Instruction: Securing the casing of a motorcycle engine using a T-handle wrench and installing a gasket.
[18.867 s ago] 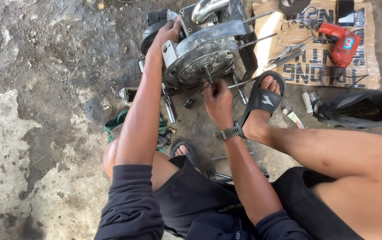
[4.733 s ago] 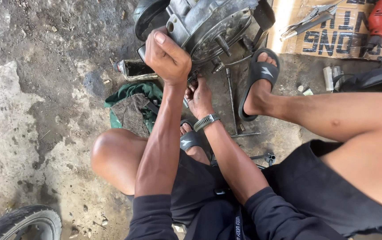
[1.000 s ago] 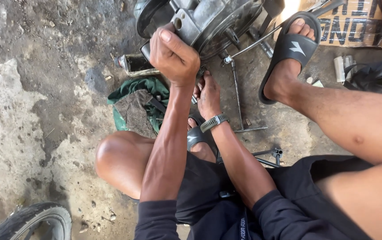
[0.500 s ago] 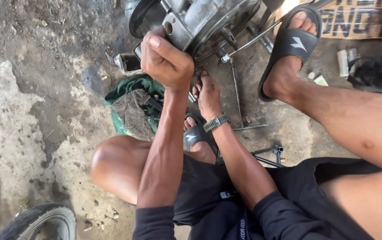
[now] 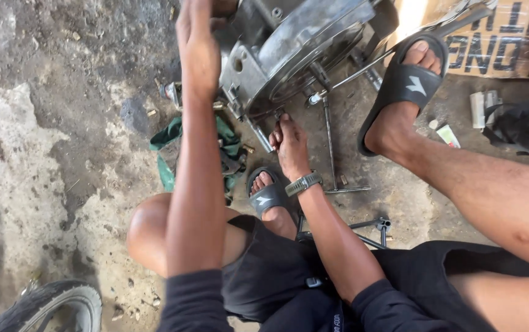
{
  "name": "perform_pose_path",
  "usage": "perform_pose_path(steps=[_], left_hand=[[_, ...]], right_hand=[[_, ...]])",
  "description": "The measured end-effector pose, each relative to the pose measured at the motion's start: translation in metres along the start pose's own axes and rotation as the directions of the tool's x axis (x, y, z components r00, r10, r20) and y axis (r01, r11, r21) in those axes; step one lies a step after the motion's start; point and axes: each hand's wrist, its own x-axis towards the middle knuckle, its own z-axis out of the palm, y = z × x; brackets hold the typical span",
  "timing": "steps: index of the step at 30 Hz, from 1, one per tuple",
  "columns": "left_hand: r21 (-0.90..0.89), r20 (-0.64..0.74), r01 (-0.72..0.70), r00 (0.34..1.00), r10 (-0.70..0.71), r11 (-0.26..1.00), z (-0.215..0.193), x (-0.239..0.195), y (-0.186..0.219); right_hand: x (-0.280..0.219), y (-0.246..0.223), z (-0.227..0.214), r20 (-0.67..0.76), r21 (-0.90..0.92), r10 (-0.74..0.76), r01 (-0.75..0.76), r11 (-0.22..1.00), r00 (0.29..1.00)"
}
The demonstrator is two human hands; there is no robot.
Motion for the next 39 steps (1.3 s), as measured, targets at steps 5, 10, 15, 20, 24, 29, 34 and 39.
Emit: perform_pose_path(steps=[5, 10, 15, 20, 24, 29, 34, 39], left_hand=[[-0.076, 0.403, 0.253, 0.892, -0.202, 0.964, 0.017, 0.049, -0.029], [-0.077, 0.537, 0.888, 0.42, -0.731, 0.454, 0.026, 0.078, -0.008], [0.142, 0.498, 0.854, 0.375, -0.782, 0.5, 0.024, 0.085, 0.005], [0.378, 0.515, 0.709, 0.374, -0.771, 0.596, 0.023, 0.092, -0.012], [0.334, 0.611, 0.656, 0.396, -0.686, 0.677, 0.029, 0.108, -0.024], [0.411, 0.572, 0.518, 0.494, -0.655, 0.75, 0.034, 0.105, -0.074], [0.496, 0.685, 0.334, 0.417, -0.598, 0.801, 0.028, 0.117, -0.042], [0.568, 0.624, 0.343, 0.414, -0.663, 0.748, 0.028, 0.114, -0.045]], right_hand=[[-0.001, -0.009, 0.0, 0.058, -0.09, -0.017, 0.023, 0.996, 0.998], [0.001, 0.0, -0.003, 0.019, -0.076, 0.007, -0.005, 0.997, 1.0], [0.001, 0.002, -0.006, 0.023, -0.074, 0.0, 0.001, 0.997, 1.0], [-0.003, 0.002, -0.007, 0.025, -0.109, -0.015, 0.018, 0.994, 1.0], [0.0, 0.001, -0.006, 0.017, -0.171, -0.027, 0.03, 0.985, 0.999], [-0.003, -0.002, -0.009, 0.029, -0.259, -0.054, 0.059, 0.964, 0.998], [-0.004, -0.005, -0.002, 0.046, -0.236, -0.053, 0.063, 0.97, 0.998], [-0.004, 0.0, 0.001, -0.006, -0.228, -0.075, 0.072, 0.971, 0.997]])
